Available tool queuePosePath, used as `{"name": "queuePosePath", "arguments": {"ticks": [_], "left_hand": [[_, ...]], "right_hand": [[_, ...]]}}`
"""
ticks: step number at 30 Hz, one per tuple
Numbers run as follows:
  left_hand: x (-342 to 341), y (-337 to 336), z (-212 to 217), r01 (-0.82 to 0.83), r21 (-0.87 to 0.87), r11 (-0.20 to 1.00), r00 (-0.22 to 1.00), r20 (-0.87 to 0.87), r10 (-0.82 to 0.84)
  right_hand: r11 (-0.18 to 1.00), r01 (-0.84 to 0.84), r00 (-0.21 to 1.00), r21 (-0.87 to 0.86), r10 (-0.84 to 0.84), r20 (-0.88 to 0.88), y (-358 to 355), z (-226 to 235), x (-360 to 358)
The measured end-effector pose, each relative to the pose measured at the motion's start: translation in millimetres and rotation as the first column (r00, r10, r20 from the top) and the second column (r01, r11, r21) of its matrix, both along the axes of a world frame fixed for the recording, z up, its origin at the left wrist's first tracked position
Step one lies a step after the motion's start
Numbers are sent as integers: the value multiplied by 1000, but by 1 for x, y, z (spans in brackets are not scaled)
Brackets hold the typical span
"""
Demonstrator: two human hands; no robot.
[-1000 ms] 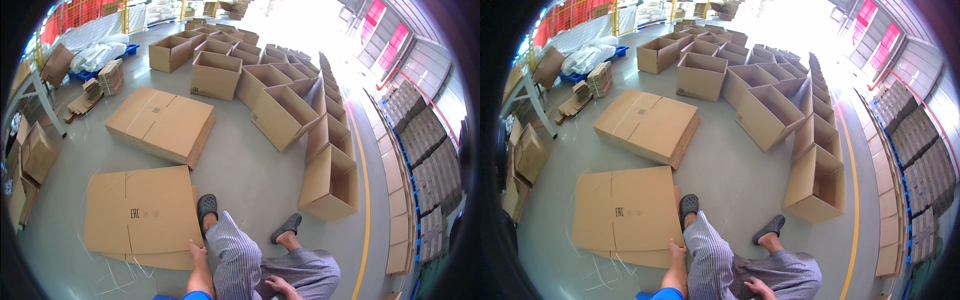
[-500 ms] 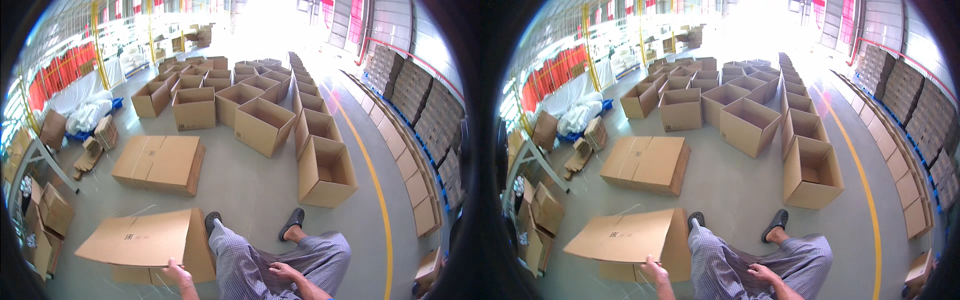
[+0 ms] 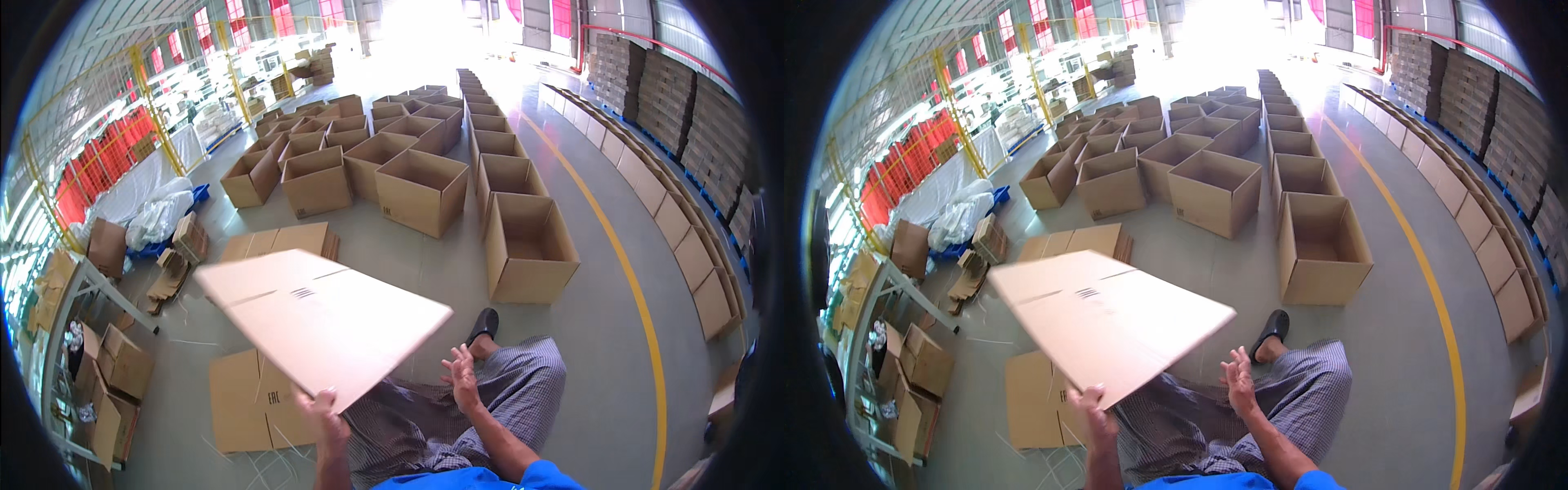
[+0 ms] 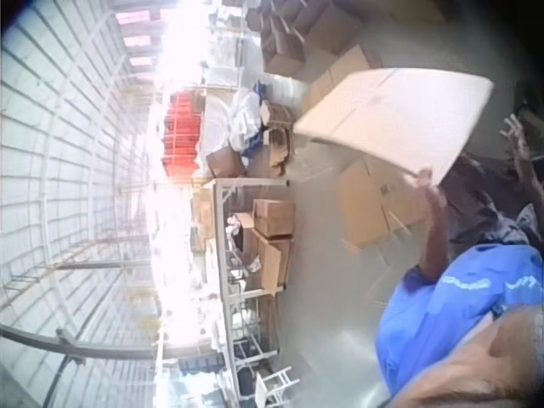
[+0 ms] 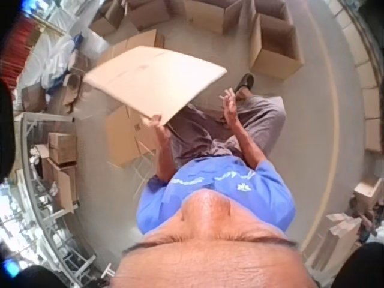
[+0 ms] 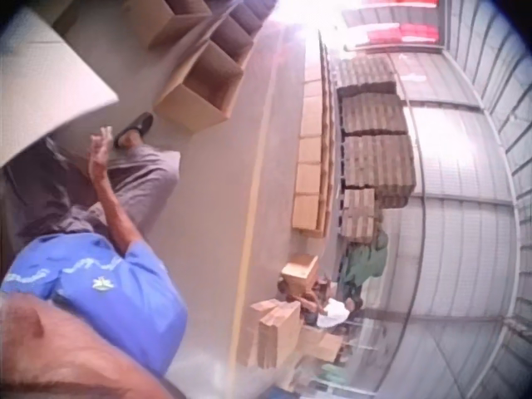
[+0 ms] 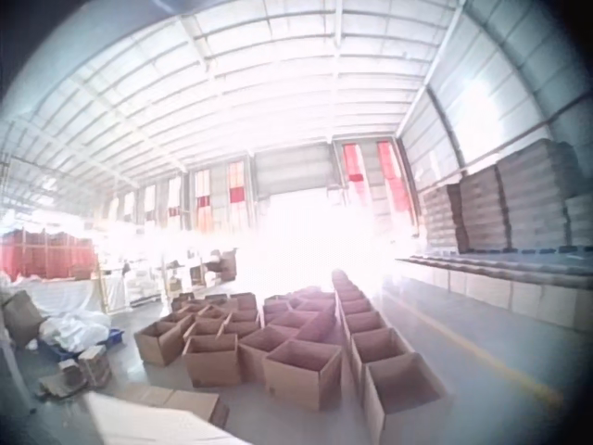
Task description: The person sits on the warehouse floor and assembles flat-packed cardboard boxes. They fold the flaps to form the box shape, then use a handheld tape dispenser to seal the seams. The person repeats this process for several boxes, placing finished ones aside.
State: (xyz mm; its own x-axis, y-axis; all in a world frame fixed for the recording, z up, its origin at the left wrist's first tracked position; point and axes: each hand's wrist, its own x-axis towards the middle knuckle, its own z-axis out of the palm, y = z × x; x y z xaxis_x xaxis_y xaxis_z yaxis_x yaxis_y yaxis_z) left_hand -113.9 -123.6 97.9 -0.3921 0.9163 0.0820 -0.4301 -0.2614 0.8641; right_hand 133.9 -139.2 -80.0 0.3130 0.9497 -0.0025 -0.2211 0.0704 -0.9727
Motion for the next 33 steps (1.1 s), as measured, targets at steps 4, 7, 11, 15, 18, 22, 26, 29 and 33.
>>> {"name": "queuePosePath", "arguments": {"ticks": [4,7,11,15,18,22,26,29,33], "left_hand": [[17,2,-1,434,-303,849,835,-220,-505],[72,3,-49,468,-404,786,662,-429,-615],[83,13,-78,465,-271,843,620,-579,-529],[72,18,-87,503,-230,833,636,-555,-537],[60,15,-90,539,-238,808,700,-406,-587],[46,28,-68,555,-351,754,769,-129,-627],[32,87,-61,491,-187,851,821,-228,-524],[49,142,-42,584,-199,787,743,-261,-617],[46,174,-87,553,-232,800,629,-514,-584]], "right_hand": [[989,-71,990,-128,54,-128,-14,11,-12],[952,-189,977,-241,206,49,-15,-45,-12],[958,-225,972,-179,234,30,-10,-24,-21],[901,-413,836,-133,433,336,-5,41,-18],[893,-419,717,-164,436,543,-11,38,-30],[940,-231,721,-250,337,605,-26,-8,-50],[955,46,758,-291,156,633,-16,-38,-47],[903,350,620,-251,-22,784,-7,-53,-30],[622,-103,813,-777,502,295,-1,-59,-24]]}}
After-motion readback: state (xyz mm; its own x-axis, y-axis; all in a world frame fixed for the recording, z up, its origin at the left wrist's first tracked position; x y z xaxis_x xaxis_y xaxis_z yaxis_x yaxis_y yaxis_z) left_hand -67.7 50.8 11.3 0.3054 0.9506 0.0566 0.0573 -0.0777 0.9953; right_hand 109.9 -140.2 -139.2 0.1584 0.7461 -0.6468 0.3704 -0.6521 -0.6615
